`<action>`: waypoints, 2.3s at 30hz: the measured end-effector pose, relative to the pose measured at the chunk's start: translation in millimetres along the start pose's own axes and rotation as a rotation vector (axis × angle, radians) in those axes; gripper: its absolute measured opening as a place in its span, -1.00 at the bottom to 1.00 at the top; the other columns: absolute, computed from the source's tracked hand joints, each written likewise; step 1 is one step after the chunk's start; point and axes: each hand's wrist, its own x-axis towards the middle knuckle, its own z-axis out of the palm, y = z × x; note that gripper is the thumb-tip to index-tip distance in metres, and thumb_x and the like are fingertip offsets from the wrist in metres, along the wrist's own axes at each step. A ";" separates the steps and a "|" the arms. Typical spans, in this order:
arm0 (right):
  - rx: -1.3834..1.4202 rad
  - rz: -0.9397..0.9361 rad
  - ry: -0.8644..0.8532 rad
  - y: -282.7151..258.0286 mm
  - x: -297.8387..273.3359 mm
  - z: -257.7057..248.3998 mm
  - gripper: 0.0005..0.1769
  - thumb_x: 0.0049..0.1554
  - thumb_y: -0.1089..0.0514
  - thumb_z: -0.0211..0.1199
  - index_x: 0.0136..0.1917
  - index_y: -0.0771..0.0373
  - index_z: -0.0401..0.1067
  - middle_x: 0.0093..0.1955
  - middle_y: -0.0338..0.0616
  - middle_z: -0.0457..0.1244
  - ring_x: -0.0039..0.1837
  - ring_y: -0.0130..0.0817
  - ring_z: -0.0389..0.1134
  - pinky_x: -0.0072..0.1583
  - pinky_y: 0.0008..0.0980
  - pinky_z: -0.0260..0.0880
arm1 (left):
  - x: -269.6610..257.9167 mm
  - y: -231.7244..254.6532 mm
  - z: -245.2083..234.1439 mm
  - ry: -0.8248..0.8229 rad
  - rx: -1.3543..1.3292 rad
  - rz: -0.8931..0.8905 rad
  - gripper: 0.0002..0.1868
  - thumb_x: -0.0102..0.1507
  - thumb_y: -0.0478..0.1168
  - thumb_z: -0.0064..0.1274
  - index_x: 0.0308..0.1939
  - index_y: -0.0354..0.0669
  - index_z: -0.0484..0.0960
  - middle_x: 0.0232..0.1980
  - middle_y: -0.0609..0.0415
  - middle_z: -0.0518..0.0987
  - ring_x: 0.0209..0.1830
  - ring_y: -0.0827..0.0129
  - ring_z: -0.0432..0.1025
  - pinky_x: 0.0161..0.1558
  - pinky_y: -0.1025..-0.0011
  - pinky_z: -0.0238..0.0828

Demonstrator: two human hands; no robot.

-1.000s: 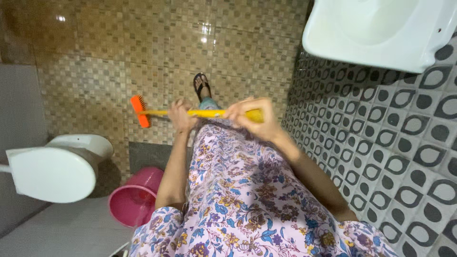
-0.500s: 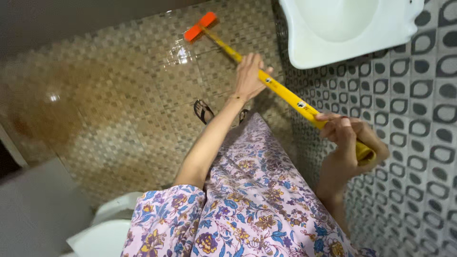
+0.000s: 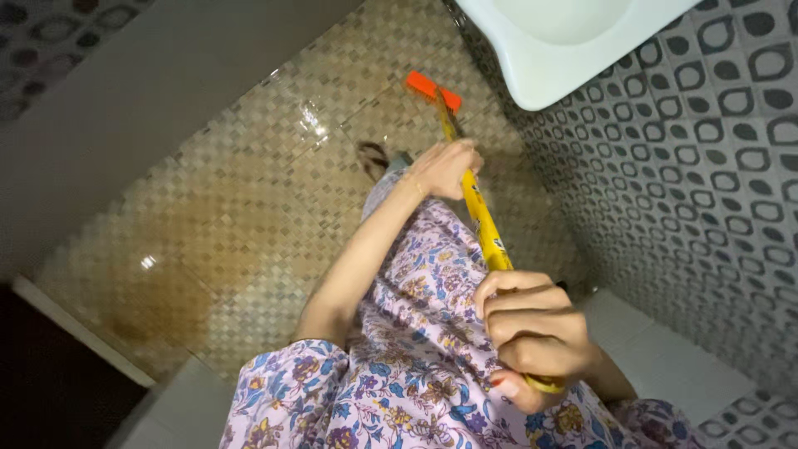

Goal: The person mops a tiled bathroom floor using a long-handled squeegee mop. They repeatedly push water across the floor toward a drain, occasionally refilling a pink bucket with water from a red cup and rinsing the mop head in the bucket.

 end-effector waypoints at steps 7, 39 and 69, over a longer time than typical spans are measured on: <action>-0.264 -0.056 0.220 86.0 40.0 49.7 -0.67 0.04 0.20 0.15 -0.48 0.20 0.11 -0.49 -0.24 0.07 -0.44 -0.29 0.11 -0.20 -0.16 0.31 | 15.2 -78.0 -58.7 0.021 -0.101 -0.029 -0.66 0.11 -0.07 0.26 -0.19 -0.20 0.57 -0.08 -0.08 0.58 0.07 -0.01 0.47 0.12 0.12 0.45; -0.466 0.168 0.788 239.2 233.0 284.5 -0.72 -0.12 0.24 0.20 -0.47 0.16 0.11 -0.46 -0.27 0.05 -0.34 -0.31 0.07 -0.14 -0.24 0.16 | -93.2 -155.1 -303.0 -0.396 0.470 0.005 -0.57 0.38 0.15 0.02 0.19 0.05 0.44 0.21 0.09 0.55 0.19 -0.18 0.39 -0.07 -0.09 0.49; -0.946 0.660 1.797 184.5 130.2 246.0 -0.75 -0.06 0.24 0.06 -0.43 0.15 0.01 -0.43 -0.23 -0.09 -0.31 -0.32 -0.04 -0.18 -0.26 0.01 | -3.3 -33.6 -68.9 -0.908 0.554 1.115 -0.39 0.23 -0.10 0.21 0.36 0.16 0.42 0.41 0.06 0.36 0.30 0.00 0.31 0.02 -0.02 0.49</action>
